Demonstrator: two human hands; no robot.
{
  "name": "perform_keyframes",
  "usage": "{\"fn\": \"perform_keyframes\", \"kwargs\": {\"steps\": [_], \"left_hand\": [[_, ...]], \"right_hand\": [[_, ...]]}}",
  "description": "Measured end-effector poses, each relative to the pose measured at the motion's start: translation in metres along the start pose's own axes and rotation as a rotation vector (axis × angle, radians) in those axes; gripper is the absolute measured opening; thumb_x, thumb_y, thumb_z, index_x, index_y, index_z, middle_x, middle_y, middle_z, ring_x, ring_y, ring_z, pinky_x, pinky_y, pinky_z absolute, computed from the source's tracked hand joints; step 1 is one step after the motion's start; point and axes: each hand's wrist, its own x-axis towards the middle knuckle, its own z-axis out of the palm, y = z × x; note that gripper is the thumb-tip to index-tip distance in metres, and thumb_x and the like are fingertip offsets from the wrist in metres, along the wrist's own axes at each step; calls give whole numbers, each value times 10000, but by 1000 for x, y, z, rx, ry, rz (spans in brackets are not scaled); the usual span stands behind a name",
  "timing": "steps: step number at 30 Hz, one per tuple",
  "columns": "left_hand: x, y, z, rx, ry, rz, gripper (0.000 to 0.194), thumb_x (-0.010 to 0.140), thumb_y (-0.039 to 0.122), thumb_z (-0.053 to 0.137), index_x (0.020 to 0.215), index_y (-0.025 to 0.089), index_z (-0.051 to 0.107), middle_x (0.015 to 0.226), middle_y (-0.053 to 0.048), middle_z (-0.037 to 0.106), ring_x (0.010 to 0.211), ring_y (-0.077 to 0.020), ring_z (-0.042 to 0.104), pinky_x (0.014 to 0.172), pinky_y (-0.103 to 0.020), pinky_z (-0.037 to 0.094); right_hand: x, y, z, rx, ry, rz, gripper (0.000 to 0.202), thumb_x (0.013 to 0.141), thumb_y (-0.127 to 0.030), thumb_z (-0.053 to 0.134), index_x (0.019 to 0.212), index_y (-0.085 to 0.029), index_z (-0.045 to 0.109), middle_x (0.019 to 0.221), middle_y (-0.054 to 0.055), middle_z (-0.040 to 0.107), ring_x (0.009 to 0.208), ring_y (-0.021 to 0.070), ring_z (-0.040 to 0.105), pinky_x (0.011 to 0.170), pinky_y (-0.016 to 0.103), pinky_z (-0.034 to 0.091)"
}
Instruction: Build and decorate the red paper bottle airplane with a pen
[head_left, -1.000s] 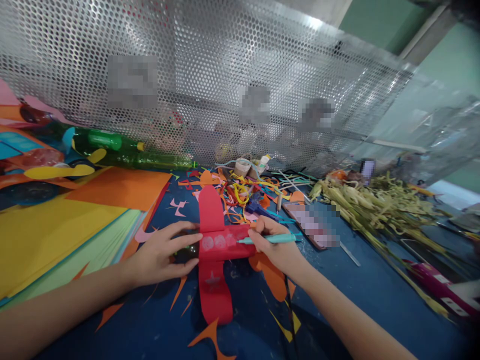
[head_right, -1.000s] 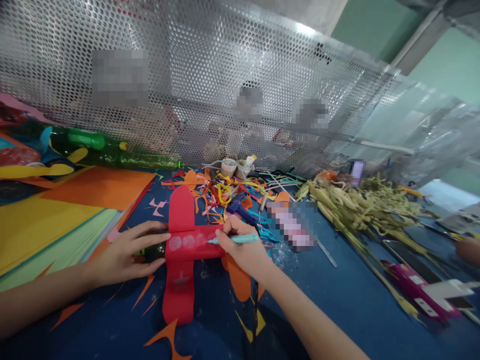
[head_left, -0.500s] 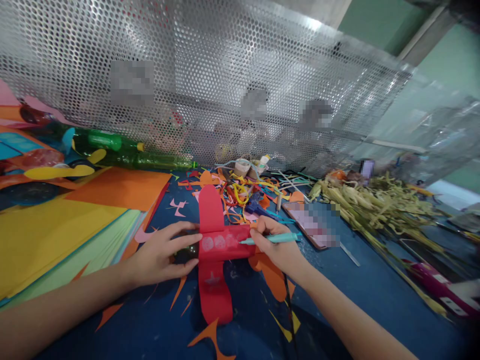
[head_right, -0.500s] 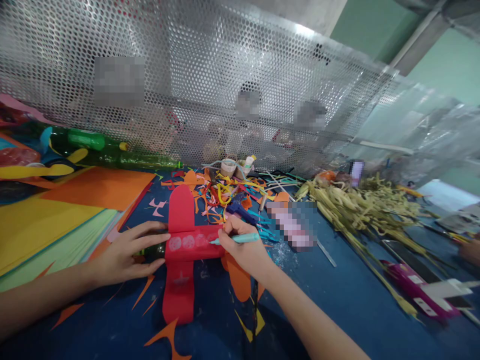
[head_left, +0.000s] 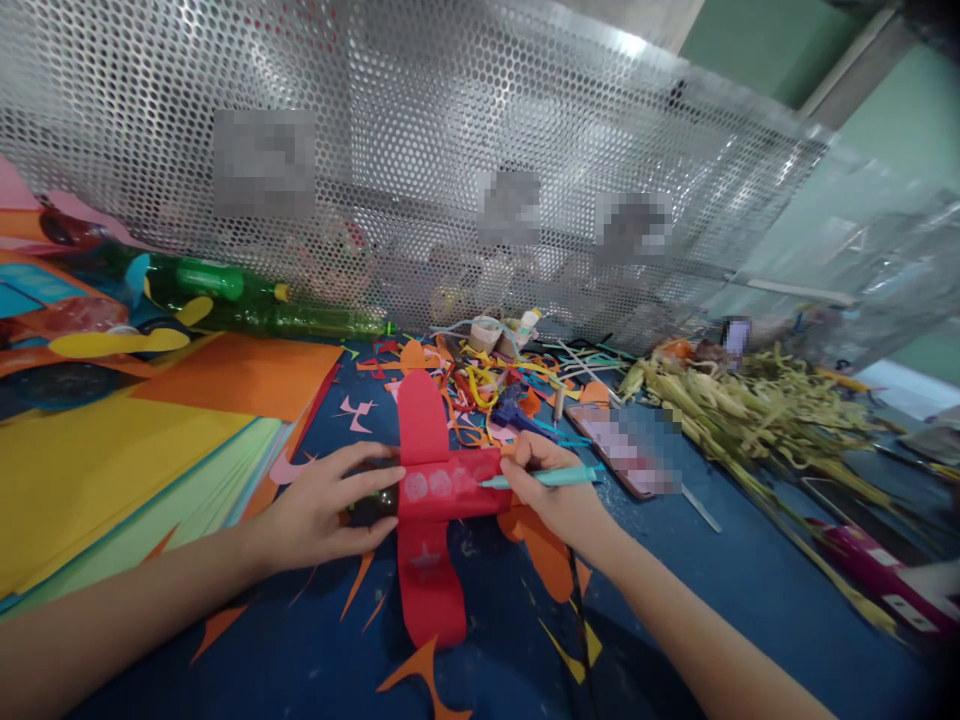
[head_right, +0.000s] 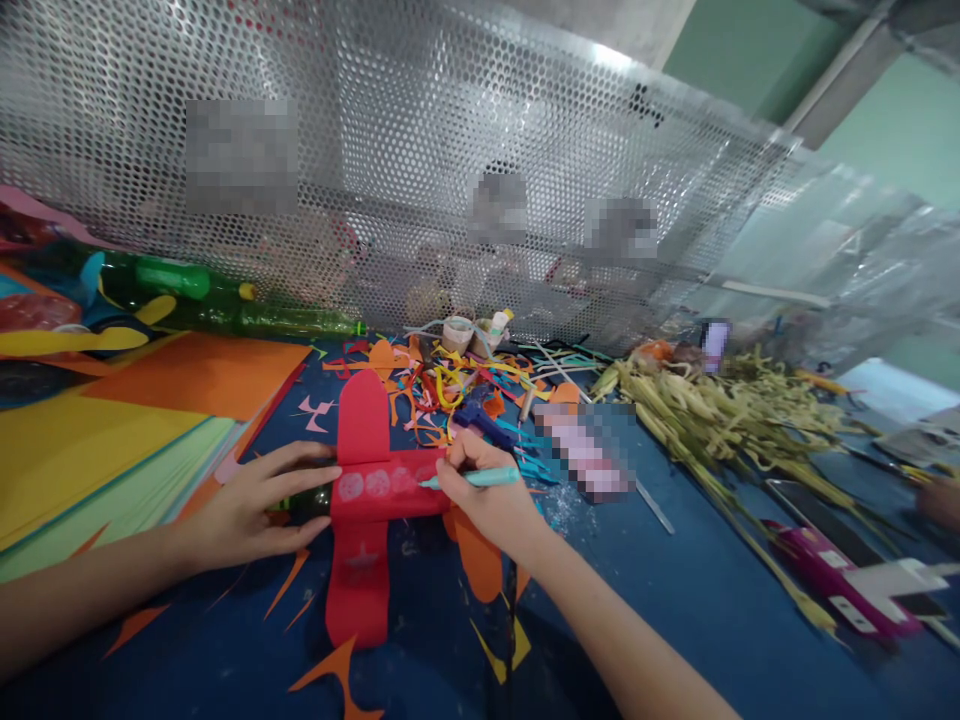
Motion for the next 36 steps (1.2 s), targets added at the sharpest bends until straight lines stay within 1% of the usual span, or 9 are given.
{"fn": "perform_keyframes", "kwargs": {"steps": [4, 9, 13, 18, 22, 26, 30, 34, 36], "left_hand": [[-1, -1, 1, -5, -14, -9, 394, 812, 224, 601, 1199, 227, 531, 1165, -116, 571, 1058, -218, 608, 829, -311, 555], [-3, -2, 2, -10, -25, 1, 403, 814, 221, 603, 1209, 221, 521, 1178, -120, 557, 1073, -220, 595, 843, -325, 548], [-2, -2, 1, -9, -12, 1, 393, 812, 217, 604, 1198, 208, 533, 1169, -121, 563, 1067, -224, 599, 842, -324, 551], [-1, -2, 2, -6, -21, 9, 380, 816, 216, 601, 1190, 199, 534, 1170, -128, 558, 1067, -222, 598, 838, -325, 551], [-2, -2, 2, -6, -20, 4, 388, 811, 215, 607, 1192, 198, 538, 1173, -130, 562, 1072, -226, 598, 840, -321, 550], [-3, -2, 2, -5, -8, 0, 396, 799, 214, 618, 1189, 208, 549, 1166, -121, 573, 1060, -225, 605, 838, -316, 551], [-2, -2, 2, -1, -10, 2, 394, 803, 219, 614, 1190, 203, 546, 1172, -125, 568, 1064, -224, 603, 841, -319, 550], [-2, -2, 1, -6, -12, 5, 388, 812, 227, 605, 1194, 215, 539, 1171, -119, 566, 1063, -220, 603, 835, -321, 554], [-2, -1, 0, -16, -10, 2, 391, 811, 221, 604, 1197, 218, 538, 1171, -117, 566, 1061, -218, 604, 832, -316, 554]], "right_hand": [[-1, 1, 0, -38, 46, -7, 263, 838, -275, 533, 634, -219, 376, 548, -64, 380, 494, 97, 339, 481, 228, 283], [-1, 3, 0, -23, -5, -6, 273, 837, -278, 535, 626, -218, 371, 548, -64, 389, 494, 97, 347, 488, 227, 290], [-1, 2, -1, -55, 42, -26, 262, 838, -272, 533, 633, -216, 380, 556, -65, 380, 508, 99, 339, 494, 227, 285], [0, 0, 0, -33, 0, -15, 277, 830, -271, 532, 619, -220, 359, 547, -65, 387, 490, 96, 342, 484, 228, 289], [0, 2, 0, -48, 43, -9, 273, 836, -290, 535, 631, -219, 368, 542, -65, 385, 491, 96, 344, 483, 226, 285], [0, 4, -1, -5, -1, 6, 282, 830, -286, 533, 622, -219, 354, 545, -65, 381, 489, 93, 341, 475, 223, 285], [0, 3, -1, -25, 50, -4, 277, 834, -289, 533, 627, -218, 364, 546, -70, 350, 490, 93, 327, 476, 222, 278], [1, 2, 0, -11, 3, 0, 281, 828, -274, 535, 616, -218, 360, 544, -65, 384, 487, 94, 343, 475, 224, 285], [1, 3, 0, -5, 15, -3, 280, 828, -265, 531, 615, -219, 357, 537, -69, 365, 483, 94, 325, 468, 224, 274]]}}
